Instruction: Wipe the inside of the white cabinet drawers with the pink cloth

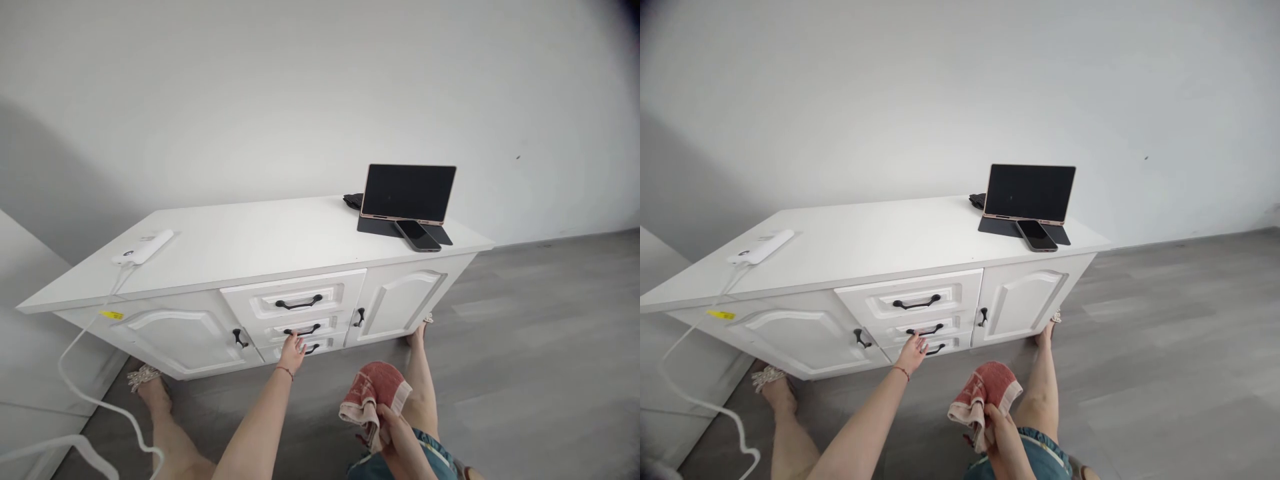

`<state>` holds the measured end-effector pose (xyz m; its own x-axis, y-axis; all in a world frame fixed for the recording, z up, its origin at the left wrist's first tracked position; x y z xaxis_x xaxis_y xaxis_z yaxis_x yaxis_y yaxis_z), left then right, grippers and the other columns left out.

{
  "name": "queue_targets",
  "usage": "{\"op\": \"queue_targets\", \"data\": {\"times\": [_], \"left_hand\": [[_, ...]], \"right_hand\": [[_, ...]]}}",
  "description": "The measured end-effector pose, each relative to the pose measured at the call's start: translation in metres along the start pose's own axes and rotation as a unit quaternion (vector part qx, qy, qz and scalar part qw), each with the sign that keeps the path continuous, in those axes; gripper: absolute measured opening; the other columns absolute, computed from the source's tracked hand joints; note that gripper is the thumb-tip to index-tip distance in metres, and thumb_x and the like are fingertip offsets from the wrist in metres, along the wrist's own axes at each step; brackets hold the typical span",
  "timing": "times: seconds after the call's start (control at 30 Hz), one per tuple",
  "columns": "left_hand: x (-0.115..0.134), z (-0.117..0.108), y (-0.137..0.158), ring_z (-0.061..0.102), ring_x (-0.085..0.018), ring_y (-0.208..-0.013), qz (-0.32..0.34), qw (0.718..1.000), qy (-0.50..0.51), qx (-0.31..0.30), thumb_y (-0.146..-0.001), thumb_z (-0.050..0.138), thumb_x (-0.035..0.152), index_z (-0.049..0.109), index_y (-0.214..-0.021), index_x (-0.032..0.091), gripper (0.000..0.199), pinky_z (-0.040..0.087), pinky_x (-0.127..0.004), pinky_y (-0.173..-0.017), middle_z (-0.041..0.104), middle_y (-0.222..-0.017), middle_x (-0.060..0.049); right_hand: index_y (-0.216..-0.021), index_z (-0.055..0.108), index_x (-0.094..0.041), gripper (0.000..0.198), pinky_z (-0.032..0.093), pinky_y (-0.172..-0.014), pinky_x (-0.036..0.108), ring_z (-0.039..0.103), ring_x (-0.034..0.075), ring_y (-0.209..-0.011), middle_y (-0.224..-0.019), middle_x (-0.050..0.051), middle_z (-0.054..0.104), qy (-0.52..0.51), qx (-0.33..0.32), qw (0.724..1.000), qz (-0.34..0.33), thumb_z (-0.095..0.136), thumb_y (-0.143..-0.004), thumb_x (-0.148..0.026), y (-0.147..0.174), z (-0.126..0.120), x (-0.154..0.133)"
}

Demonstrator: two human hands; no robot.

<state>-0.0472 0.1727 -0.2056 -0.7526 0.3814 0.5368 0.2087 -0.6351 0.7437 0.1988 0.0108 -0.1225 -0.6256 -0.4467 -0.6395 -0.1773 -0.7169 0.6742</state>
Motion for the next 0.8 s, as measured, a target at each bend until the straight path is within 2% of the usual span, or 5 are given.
{"op": "queue_targets", "data": {"times": [0.2, 0.33, 0.5, 0.63, 0.8], "left_hand": [[-0.058, -0.075, 0.067, 0.066, -0.026, -0.103, -0.073, 0.979, 0.184, -0.056, -0.091, 0.043, 0.027, 0.059, -0.095, 0.019, 0.018, 0.057, -0.039, -0.083, 0.066, -0.105, -0.018], [-0.048, -0.096, 0.11, 0.063, -0.026, -0.113, -0.059, 0.954, 0.283, -0.075, -0.092, 0.038, 0.026, 0.058, -0.11, 0.017, 0.029, 0.057, -0.04, -0.085, 0.065, -0.115, -0.019], [0.041, 0.002, 0.148, 0.064, -0.024, -0.11, 0.0, 0.957, 0.219, -0.192, -0.091, 0.047, 0.023, 0.061, -0.105, 0.013, 0.022, 0.056, -0.036, -0.087, 0.067, -0.111, -0.018], [0.087, 0.075, 0.144, 0.067, -0.022, -0.092, 0.037, 0.983, 0.099, -0.15, -0.087, 0.056, 0.014, 0.06, -0.085, 0.014, 0.005, 0.057, -0.032, -0.077, 0.066, -0.082, -0.012], [0.093, 0.099, 0.126, 0.065, -0.016, -0.08, 0.079, 0.985, 0.08, -0.134, -0.086, 0.054, 0.005, 0.057, -0.076, 0.017, 0.016, 0.054, -0.034, -0.087, 0.064, -0.073, -0.006]], "right_hand": [[-0.071, 0.058, -0.017, 0.019, 0.046, -0.046, 0.024, 0.055, 0.013, -0.046, -0.051, -0.003, 0.06, -0.031, -0.024, 0.995, 0.087, 0.07, -0.056, -0.02, 0.011, 0.019, 0.033], [-0.072, 0.058, -0.017, 0.014, 0.048, -0.048, 0.025, 0.057, 0.014, -0.047, -0.054, -0.001, 0.062, -0.037, -0.055, 0.988, 0.139, 0.068, -0.063, -0.021, 0.026, 0.032, 0.046], [-0.073, 0.058, -0.017, 0.009, 0.051, -0.05, 0.028, 0.055, 0.013, -0.045, -0.053, -0.002, 0.06, -0.025, -0.07, 0.987, 0.145, 0.065, -0.067, -0.019, 0.035, 0.027, 0.043], [-0.082, 0.062, -0.015, 0.015, 0.052, -0.051, 0.03, 0.059, 0.016, -0.049, -0.058, 0.002, 0.065, -0.024, -0.065, 0.99, 0.122, 0.063, -0.068, -0.019, 0.041, 0.016, 0.028], [-0.084, 0.061, -0.015, 0.019, 0.052, -0.05, 0.029, 0.06, 0.016, -0.049, -0.06, 0.002, 0.067, -0.038, -0.044, 0.992, 0.11, 0.063, -0.065, -0.015, 0.046, 0.002, 0.022]]}}
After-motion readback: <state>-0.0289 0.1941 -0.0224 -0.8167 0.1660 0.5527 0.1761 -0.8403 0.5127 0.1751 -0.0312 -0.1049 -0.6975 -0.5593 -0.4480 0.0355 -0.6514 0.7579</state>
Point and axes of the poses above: each hand's wrist, its own y-axis away from the middle knuckle, its own z-axis out of the palm, x = y × z, the point moved 8 cm from there along -y, towards the middle knuckle
